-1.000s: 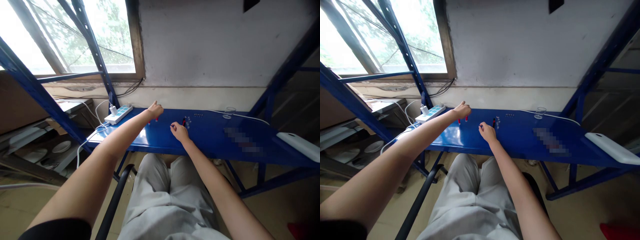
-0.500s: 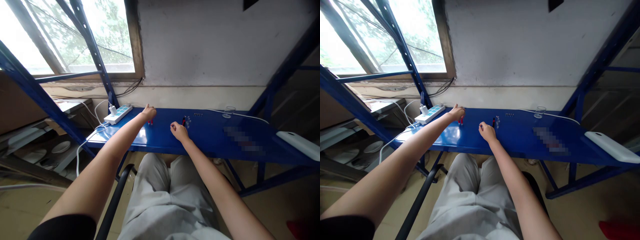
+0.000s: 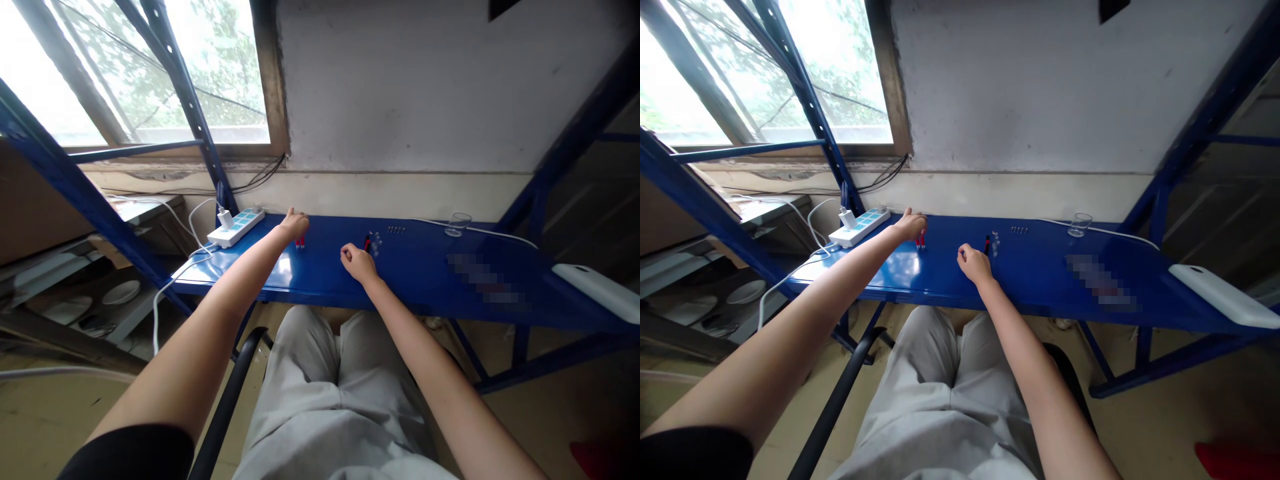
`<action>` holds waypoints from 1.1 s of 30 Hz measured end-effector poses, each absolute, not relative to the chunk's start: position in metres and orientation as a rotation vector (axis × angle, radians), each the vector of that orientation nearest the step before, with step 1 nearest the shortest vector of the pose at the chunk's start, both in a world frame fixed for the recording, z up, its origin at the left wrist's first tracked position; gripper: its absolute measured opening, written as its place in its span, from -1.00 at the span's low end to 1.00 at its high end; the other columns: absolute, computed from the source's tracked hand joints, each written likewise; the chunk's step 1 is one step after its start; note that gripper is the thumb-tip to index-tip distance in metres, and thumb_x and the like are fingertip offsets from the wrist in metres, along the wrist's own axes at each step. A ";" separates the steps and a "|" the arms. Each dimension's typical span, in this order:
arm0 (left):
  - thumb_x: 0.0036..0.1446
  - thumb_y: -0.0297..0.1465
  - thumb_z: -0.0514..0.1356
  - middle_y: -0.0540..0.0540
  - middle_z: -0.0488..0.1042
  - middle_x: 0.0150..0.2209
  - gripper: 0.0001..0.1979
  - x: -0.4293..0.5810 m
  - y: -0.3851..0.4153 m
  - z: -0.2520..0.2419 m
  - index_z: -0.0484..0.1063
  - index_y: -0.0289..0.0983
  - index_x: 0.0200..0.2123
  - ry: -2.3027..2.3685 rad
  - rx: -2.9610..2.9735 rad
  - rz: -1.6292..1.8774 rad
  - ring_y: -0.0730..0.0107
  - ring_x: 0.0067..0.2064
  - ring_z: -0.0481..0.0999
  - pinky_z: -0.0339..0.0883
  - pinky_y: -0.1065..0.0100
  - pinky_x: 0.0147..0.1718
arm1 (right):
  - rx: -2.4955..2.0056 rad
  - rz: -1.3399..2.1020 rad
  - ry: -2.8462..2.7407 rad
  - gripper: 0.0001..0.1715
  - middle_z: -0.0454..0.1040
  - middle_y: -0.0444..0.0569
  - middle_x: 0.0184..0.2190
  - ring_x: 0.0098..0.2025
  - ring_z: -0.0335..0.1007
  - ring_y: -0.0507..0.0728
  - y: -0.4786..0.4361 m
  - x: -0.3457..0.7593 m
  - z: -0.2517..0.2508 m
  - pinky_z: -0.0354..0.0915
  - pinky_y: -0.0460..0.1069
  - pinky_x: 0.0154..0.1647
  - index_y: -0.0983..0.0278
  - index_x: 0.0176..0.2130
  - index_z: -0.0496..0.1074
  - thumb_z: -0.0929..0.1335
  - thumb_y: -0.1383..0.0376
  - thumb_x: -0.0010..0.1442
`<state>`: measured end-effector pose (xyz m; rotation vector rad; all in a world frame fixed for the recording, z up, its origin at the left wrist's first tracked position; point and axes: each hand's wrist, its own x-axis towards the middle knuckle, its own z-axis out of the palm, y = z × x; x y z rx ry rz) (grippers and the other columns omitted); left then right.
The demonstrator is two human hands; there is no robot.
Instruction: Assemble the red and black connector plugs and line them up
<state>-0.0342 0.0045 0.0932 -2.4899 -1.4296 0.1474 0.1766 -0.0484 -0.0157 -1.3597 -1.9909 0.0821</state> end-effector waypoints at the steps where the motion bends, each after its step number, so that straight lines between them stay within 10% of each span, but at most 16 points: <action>1: -0.20 -0.65 0.12 -0.17 0.45 -0.24 -0.79 -0.034 0.004 0.094 0.47 -0.31 -0.47 -1.437 -2.488 0.151 0.17 -0.10 0.33 -0.05 0.07 -0.01 | -1.360 0.082 -1.988 -0.78 0.37 -0.13 -0.56 -0.47 0.28 0.04 -0.048 0.177 -0.016 0.02 -0.11 -0.50 0.21 -0.25 0.37 0.19 0.28 0.15; 33: 0.11 -0.38 0.03 -0.22 0.46 -0.12 -0.71 -0.028 0.001 0.086 0.42 -0.29 -0.13 -1.314 -2.549 -0.220 0.15 -0.05 0.37 0.08 0.15 -0.05 | -1.243 0.001 -1.871 -0.79 0.33 -0.16 -0.62 -0.54 0.27 0.02 -0.049 0.178 -0.018 0.07 -0.12 -0.50 0.22 -0.33 0.37 0.19 0.24 0.15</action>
